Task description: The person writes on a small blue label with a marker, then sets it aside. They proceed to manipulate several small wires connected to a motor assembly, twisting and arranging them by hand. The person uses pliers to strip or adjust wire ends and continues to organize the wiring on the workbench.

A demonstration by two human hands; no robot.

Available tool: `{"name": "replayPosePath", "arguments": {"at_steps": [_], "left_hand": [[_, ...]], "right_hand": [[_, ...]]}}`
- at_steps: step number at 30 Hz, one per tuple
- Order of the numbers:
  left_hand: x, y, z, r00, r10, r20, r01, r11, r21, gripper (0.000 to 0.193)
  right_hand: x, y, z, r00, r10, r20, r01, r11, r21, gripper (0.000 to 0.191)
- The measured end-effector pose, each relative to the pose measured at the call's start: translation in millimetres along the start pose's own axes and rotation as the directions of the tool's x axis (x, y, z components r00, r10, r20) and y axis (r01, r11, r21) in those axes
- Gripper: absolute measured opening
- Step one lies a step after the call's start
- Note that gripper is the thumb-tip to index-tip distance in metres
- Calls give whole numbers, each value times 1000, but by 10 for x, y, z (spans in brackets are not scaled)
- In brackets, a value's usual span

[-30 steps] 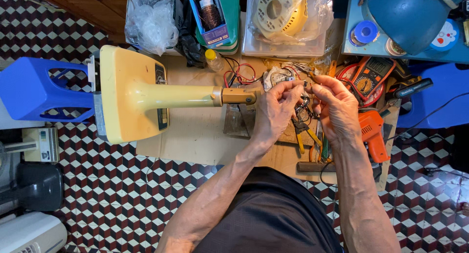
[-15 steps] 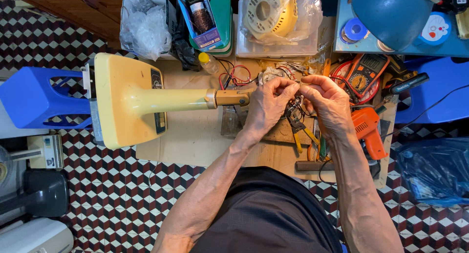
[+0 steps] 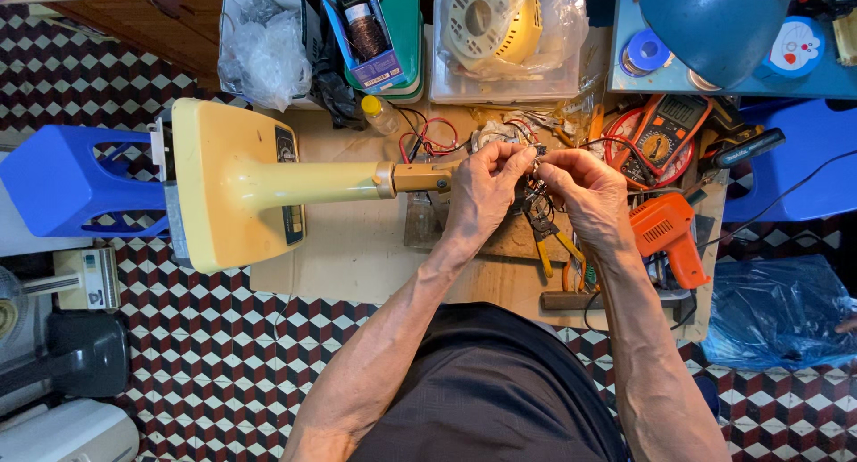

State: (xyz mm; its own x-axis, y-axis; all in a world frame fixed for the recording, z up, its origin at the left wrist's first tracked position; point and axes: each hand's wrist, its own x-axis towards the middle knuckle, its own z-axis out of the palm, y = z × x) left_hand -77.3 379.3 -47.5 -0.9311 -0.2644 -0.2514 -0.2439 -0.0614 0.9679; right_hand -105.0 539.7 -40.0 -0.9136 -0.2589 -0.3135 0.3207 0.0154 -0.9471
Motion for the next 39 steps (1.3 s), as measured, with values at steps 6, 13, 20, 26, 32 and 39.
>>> {"name": "replayPosePath", "arguments": {"at_steps": [6,13,20,26,32,39], "left_hand": [[-4,37,-1,1000,-8,-23,9,999,49,32],[-3,63,-14,999,-39,3,39,999,15,31],[-81,138,22,994,-105,12,105,994,-28,31],[-90,128,117,995,-85,54,89,993,-78,31],[-57,62,155,995,-81,65,87,993,-80,32],[-15,-59,188,990,-85,113,100,985,-137,30]], "right_hand": [[25,32,-16,1000,11,-5,-11,1000,11,19],[48,76,-33,1000,19,-3,-19,1000,19,18],[9,131,-53,999,-8,-50,9,1000,14,19],[-63,116,-102,998,-1,-63,7,996,90,19],[-94,111,-97,997,2,-80,8,993,116,18],[-91,150,-129,997,-12,-79,24,988,153,17]]}}
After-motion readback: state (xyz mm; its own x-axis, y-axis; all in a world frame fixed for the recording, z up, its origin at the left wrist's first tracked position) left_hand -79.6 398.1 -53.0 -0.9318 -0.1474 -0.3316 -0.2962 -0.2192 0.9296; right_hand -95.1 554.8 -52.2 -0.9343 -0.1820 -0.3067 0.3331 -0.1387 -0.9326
